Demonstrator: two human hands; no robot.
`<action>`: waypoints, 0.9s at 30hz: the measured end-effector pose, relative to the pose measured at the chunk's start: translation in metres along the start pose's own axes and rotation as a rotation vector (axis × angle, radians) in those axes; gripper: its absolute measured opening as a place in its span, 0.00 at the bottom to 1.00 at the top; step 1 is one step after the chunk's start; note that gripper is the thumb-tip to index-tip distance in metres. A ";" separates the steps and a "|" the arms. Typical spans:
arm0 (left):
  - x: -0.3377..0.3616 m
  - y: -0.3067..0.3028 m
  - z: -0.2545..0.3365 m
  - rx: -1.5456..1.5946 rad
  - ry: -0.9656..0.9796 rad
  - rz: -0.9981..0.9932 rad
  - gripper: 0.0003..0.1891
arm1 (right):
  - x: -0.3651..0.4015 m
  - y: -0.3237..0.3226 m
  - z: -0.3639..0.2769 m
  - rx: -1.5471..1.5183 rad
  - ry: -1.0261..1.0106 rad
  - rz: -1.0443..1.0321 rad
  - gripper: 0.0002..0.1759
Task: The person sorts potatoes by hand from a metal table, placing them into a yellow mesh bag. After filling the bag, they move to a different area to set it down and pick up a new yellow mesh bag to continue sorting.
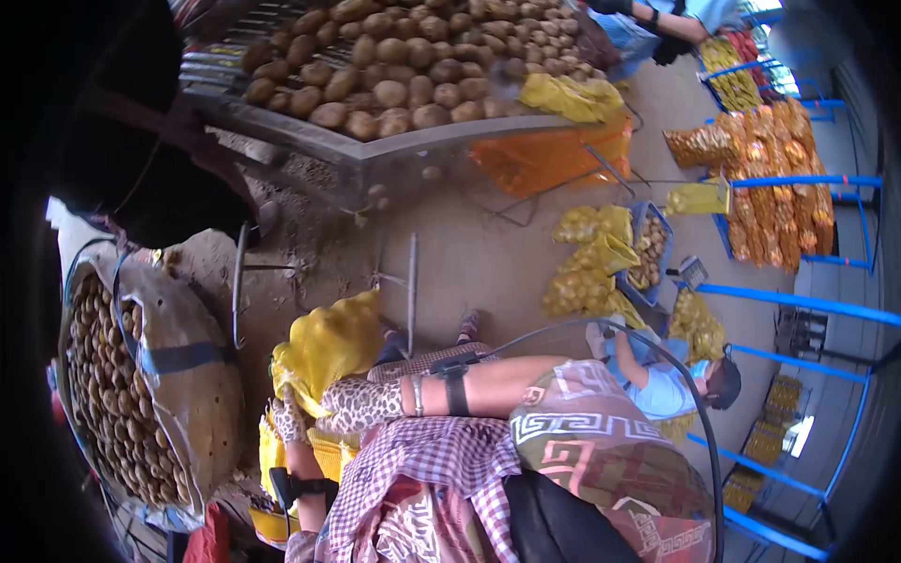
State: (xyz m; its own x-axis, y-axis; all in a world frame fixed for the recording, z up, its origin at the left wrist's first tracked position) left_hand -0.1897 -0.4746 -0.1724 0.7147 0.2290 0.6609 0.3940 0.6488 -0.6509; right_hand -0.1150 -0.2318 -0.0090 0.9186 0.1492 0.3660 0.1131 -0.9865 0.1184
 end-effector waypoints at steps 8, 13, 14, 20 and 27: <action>0.038 0.039 -0.109 -0.433 -0.114 -0.354 0.27 | 0.074 0.013 0.087 0.363 -0.128 -0.318 0.23; 0.109 0.115 -0.127 -0.783 -0.100 -0.574 0.25 | 0.143 -0.040 0.244 0.261 0.190 -0.174 0.23; 0.123 0.128 -0.125 -0.842 -0.082 -0.599 0.25 | 0.153 -0.044 0.293 0.174 0.325 -0.163 0.21; 0.187 0.248 -0.064 -1.117 0.092 -0.689 0.24 | 0.262 -0.109 0.375 0.305 0.299 0.077 0.17; 0.337 0.434 0.051 -1.614 0.798 -0.752 0.28 | 0.456 -0.172 0.441 -0.389 0.446 0.712 0.20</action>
Point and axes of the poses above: each hand's wrist, its own x-axis away from the middle knuckle, its own y-axis out of the palm, z = x × y, the point moved 10 cm from there along -x, towards the middle knuckle, and after that the axes turned 7 degrees about -y, right-handed, at the moved point
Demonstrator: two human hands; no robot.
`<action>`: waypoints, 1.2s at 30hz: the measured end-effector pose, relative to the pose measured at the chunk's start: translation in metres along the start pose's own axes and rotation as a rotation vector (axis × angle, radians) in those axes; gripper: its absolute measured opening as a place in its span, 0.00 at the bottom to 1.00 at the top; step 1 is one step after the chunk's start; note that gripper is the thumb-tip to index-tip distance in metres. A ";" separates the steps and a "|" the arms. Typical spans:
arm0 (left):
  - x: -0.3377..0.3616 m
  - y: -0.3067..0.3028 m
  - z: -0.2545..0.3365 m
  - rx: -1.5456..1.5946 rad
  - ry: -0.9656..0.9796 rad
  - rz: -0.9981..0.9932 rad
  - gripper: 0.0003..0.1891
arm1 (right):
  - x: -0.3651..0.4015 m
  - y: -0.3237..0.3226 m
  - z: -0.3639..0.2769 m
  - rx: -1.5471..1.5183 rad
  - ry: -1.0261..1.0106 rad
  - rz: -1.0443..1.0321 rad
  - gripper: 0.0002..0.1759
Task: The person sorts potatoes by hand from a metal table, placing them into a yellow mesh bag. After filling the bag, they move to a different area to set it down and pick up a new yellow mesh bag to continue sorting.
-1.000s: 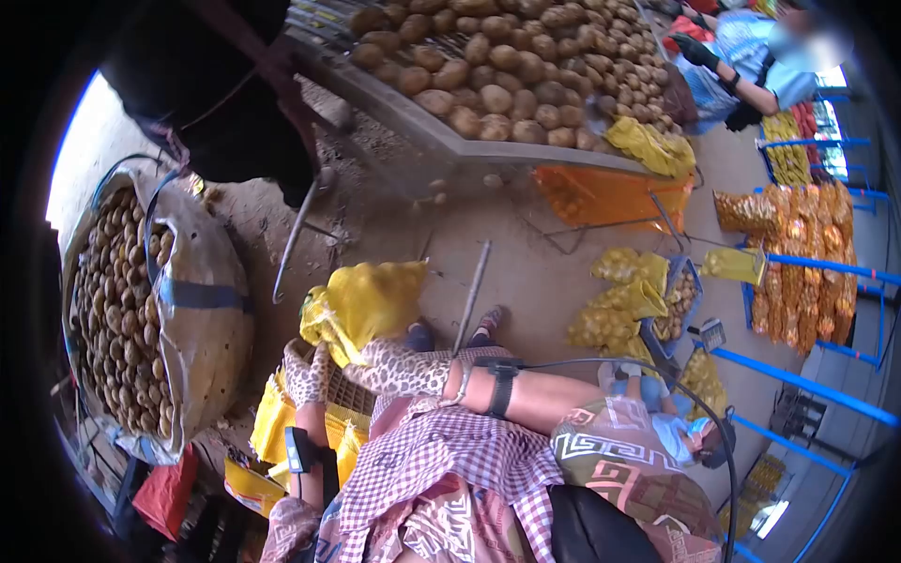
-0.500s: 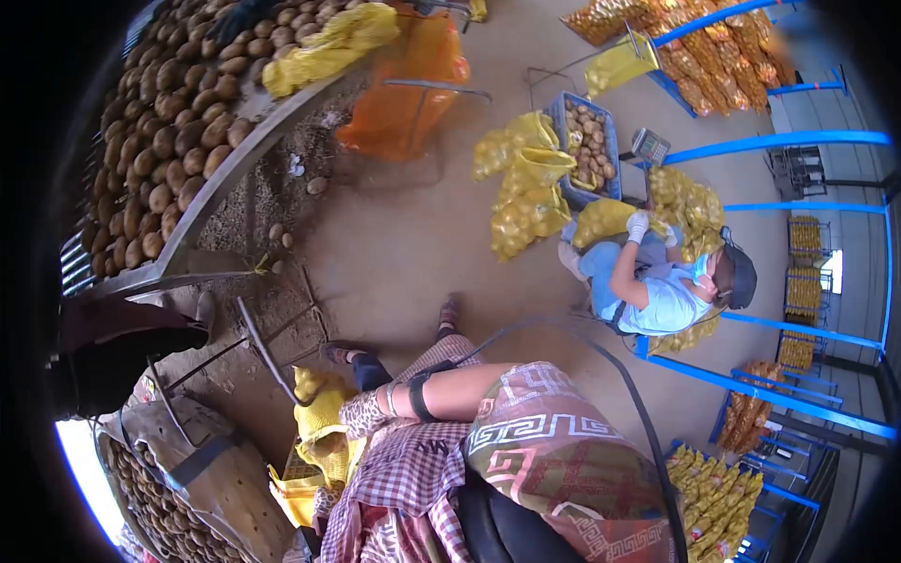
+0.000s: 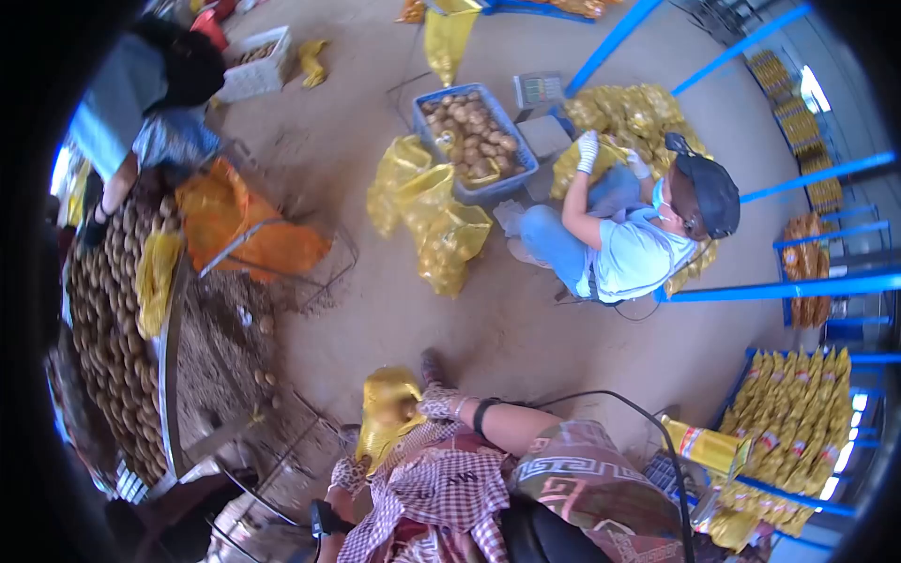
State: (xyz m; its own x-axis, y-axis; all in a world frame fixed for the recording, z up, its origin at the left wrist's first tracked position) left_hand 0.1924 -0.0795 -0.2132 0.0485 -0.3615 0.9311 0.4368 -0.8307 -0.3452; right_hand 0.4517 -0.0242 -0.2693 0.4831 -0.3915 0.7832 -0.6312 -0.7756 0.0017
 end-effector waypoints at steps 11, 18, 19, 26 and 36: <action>0.021 -0.072 0.299 -0.229 0.808 0.017 0.27 | 0.150 -0.156 0.112 -0.824 0.020 0.950 0.21; -0.075 -0.049 0.436 -0.487 0.735 -0.216 0.25 | 0.191 -0.207 0.162 -1.251 0.210 1.354 0.19; -0.104 -0.039 0.442 -0.542 0.626 -0.238 0.26 | 0.191 -0.215 0.170 -1.231 0.170 1.390 0.20; -0.218 -0.010 0.531 -0.630 0.562 -0.183 0.26 | 0.146 -0.247 0.251 -1.332 0.325 1.388 0.21; -0.347 -0.033 0.550 -0.494 0.573 -0.065 0.19 | -0.016 -0.291 0.318 -1.219 0.365 1.112 0.17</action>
Point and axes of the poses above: each hand's wrist, its own x-axis away from the middle knuckle, its own y-axis out of the palm, z = x × y, the point moved 10 cm from there along -x, towards the middle knuckle, and after that the axes turned 7 degrees about -y, right-handed, at the moved point
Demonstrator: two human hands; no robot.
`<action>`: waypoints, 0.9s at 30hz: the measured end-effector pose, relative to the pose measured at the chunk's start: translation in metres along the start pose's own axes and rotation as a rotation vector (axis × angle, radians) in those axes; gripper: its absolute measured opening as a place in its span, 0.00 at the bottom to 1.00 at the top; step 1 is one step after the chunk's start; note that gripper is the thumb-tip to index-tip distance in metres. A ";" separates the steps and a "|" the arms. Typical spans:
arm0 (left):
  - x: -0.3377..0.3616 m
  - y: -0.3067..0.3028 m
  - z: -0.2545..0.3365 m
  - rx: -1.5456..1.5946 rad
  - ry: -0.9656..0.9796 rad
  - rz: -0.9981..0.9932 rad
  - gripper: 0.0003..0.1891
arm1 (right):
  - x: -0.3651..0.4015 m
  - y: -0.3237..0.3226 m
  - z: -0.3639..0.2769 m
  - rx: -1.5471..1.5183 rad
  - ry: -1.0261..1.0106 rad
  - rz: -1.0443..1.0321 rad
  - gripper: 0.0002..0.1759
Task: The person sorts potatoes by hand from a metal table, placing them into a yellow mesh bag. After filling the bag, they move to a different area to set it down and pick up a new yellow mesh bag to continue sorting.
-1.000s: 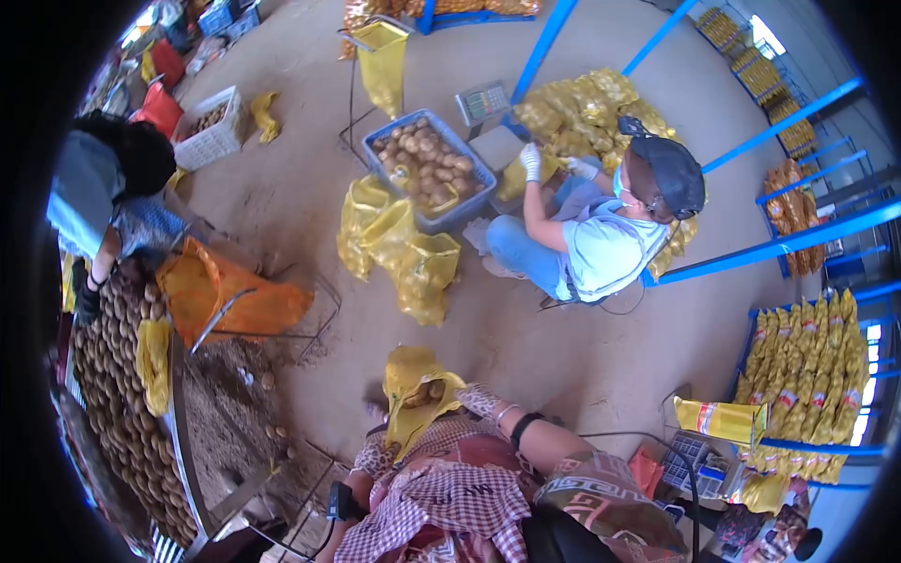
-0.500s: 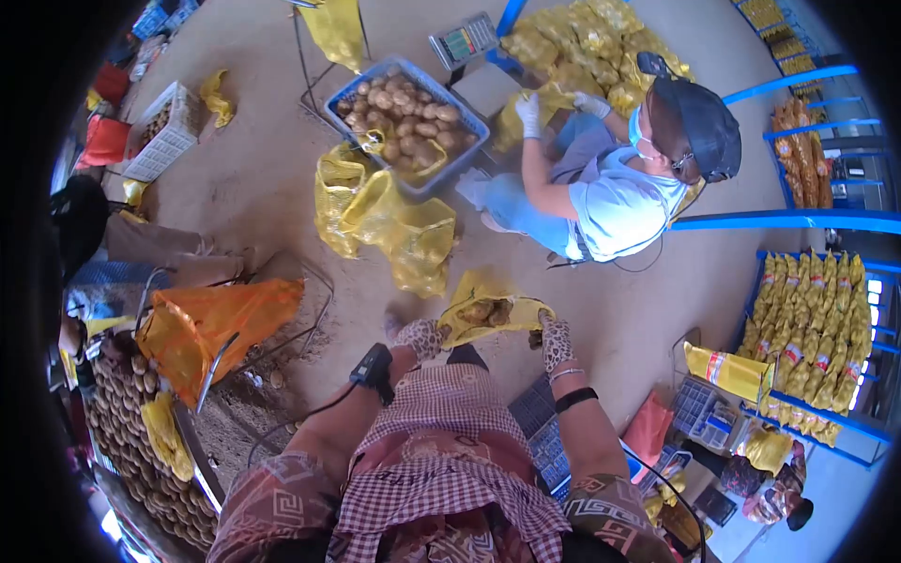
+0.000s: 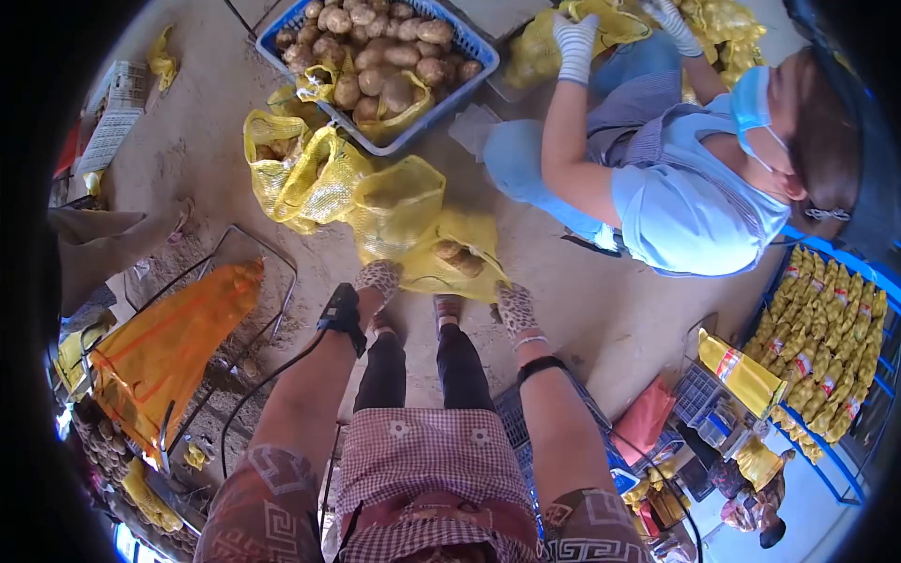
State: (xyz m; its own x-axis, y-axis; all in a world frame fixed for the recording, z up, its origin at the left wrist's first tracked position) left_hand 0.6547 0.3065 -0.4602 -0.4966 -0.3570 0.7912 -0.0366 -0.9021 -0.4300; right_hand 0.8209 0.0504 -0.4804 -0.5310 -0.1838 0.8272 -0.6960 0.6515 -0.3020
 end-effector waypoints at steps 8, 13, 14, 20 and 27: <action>-0.016 -0.016 -0.045 0.100 -0.222 0.104 0.21 | -0.020 0.048 -0.039 0.233 0.001 -0.139 0.16; -0.002 -0.014 -0.071 0.160 -0.301 0.147 0.21 | -0.035 0.047 -0.050 0.413 -0.138 -0.161 0.18; 0.005 -0.014 -0.074 0.197 -0.290 0.148 0.22 | -0.038 0.047 -0.055 0.418 -0.148 -0.164 0.18; 0.046 0.045 -0.156 0.083 -0.347 0.127 0.23 | -0.015 0.076 -0.094 0.901 -0.516 -0.132 0.22; 0.149 0.082 -0.208 0.136 -0.455 0.151 0.22 | 0.034 0.100 -0.085 1.025 -0.617 -0.233 0.21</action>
State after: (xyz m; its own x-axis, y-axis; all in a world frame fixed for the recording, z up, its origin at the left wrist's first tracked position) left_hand 0.3974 0.2300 -0.4677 -0.0578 -0.5283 0.8471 0.1351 -0.8448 -0.5177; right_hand 0.7747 0.1718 -0.4423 -0.2891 -0.7197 0.6312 -0.7162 -0.2749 -0.6415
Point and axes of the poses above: each hand's wrist, its own x-axis away from the middle knuckle, its own y-axis out of the palm, z = x × y, the point moved 10 cm from there along -x, towards the middle knuckle, and after that the axes turned 7 degrees about -y, right-handed, at the moved point
